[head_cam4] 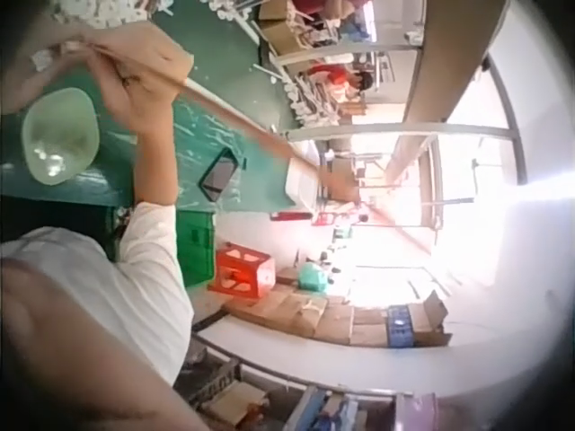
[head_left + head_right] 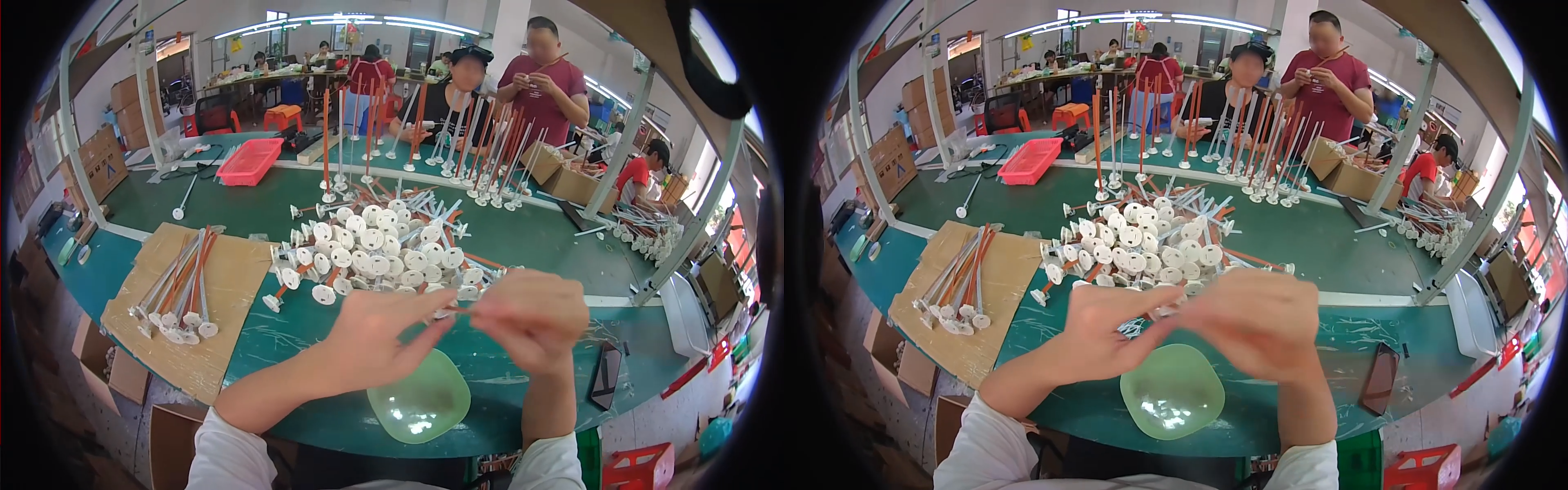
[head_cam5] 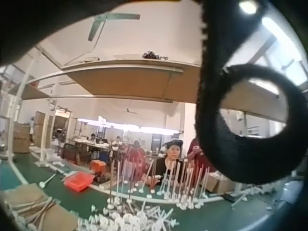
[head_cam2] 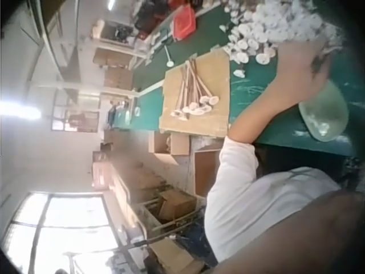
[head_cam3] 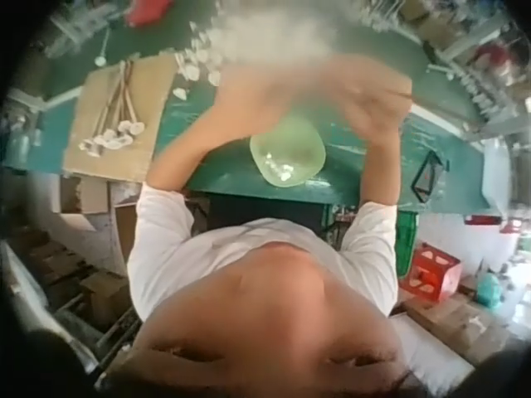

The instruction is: Assembling LED light strips onto white plastic bases and managing wiring at a workstation.

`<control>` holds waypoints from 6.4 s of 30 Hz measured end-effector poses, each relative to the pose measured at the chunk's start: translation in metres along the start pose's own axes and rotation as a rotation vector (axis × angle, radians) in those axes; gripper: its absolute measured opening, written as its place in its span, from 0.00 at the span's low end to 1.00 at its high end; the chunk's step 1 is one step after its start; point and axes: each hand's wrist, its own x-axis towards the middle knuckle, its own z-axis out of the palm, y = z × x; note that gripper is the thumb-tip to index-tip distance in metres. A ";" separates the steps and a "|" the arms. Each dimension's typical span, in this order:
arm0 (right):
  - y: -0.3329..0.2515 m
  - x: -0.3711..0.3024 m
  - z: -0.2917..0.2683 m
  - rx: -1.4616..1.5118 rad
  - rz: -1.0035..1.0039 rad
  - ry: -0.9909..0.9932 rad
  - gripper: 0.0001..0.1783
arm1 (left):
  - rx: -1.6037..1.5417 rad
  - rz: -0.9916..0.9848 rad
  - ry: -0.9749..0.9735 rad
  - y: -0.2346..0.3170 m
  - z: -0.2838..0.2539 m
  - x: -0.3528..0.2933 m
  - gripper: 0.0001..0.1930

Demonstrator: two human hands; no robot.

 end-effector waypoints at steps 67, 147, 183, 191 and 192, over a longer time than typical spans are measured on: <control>0.010 -0.010 0.023 0.415 0.832 0.157 0.09 | -0.957 -0.742 -0.348 -0.010 0.004 0.000 0.25; -0.015 -0.109 0.046 0.390 0.465 -0.765 0.03 | -1.307 -0.835 -0.047 -0.027 0.043 -0.071 0.25; -0.032 -0.104 0.073 -0.079 0.359 0.069 0.12 | -1.556 -0.555 0.225 0.006 0.075 -0.059 0.27; -0.030 -0.101 0.074 -0.097 0.251 0.103 0.10 | -1.494 -0.546 0.286 0.010 0.072 -0.058 0.27; -0.031 -0.101 0.074 -0.110 0.241 0.112 0.10 | -1.469 -0.540 0.310 0.007 0.071 -0.060 0.26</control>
